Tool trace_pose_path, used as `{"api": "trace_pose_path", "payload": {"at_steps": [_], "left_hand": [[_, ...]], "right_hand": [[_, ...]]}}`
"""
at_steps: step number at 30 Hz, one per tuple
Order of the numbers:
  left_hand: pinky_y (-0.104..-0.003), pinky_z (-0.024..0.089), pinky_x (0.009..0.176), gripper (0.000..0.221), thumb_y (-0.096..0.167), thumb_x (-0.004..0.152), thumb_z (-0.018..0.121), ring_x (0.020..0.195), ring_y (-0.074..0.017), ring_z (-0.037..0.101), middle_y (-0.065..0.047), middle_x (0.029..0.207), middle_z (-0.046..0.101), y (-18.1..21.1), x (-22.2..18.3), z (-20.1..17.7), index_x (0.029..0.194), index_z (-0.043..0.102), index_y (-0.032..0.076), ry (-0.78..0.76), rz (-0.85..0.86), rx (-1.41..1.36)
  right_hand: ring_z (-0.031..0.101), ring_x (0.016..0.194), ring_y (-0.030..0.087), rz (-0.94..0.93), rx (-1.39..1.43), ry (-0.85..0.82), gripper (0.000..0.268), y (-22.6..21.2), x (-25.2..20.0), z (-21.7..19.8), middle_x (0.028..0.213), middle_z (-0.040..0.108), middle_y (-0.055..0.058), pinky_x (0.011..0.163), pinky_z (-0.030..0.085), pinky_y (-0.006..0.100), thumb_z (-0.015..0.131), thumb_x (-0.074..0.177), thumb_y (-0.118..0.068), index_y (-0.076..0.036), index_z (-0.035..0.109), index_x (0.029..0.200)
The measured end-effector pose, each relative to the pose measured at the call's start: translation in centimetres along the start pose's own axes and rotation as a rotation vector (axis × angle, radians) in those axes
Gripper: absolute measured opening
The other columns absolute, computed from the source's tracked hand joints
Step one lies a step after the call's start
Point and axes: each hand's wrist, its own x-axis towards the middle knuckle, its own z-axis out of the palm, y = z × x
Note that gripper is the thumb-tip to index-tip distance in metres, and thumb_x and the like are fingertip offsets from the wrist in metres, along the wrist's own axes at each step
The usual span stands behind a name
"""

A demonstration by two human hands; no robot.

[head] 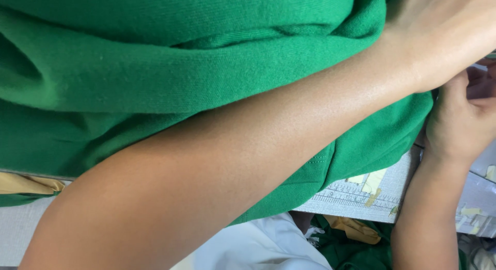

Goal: Inspecting sewn green garments for quality and trimming loose threads using hand snips at a sewing workstation.

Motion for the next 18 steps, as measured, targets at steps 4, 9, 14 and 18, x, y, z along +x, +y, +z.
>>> {"api": "trace_pose_path", "payload": {"at_steps": [4,9,14,18], "left_hand": [[-0.056,0.03,0.051,0.009,0.02,0.051,0.053,0.045,-0.0284,0.042,-0.002,0.047,0.046,0.1,0.2,-0.5,0.048,0.045,0.021,0.023,0.011,0.0],[-0.055,0.03,0.049,0.008,0.021,0.052,0.052,0.042,-0.0257,0.043,0.001,0.045,0.048,0.4,0.4,-0.8,0.048,0.046,0.022,0.02,-0.01,-0.02],[-0.055,0.033,0.047,0.007,0.024,0.052,0.055,0.042,-0.0265,0.047,0.0,0.045,0.052,0.3,0.2,-0.7,0.048,0.049,0.023,-0.019,0.011,-0.016],[-0.054,0.03,0.046,0.008,0.023,0.051,0.053,0.041,-0.0254,0.043,0.0,0.044,0.047,0.3,0.3,-0.8,0.048,0.045,0.023,0.007,0.022,-0.018]], "right_hand": [[0.065,0.11,0.021,-0.018,-0.001,0.006,0.011,-0.2,0.0,0.2,0.125,0.07,0.018,0.095,0.054,0.033,0.064,0.12,0.006,0.004,0.063,0.13],[0.064,0.118,0.027,-0.076,0.013,-0.007,0.019,0.5,0.1,-0.2,0.129,0.066,0.023,0.101,0.053,0.036,0.056,0.111,0.012,0.01,0.061,0.129],[0.065,0.119,0.032,-0.11,0.031,-0.053,0.022,0.6,0.2,-0.4,0.131,0.065,0.025,0.104,0.053,0.039,0.051,0.11,0.015,0.01,0.059,0.13],[0.061,0.122,0.031,-0.125,0.027,-0.047,0.019,1.1,0.1,-0.7,0.131,0.062,0.024,0.106,0.05,0.04,0.054,0.111,0.016,0.011,0.058,0.129]]}}
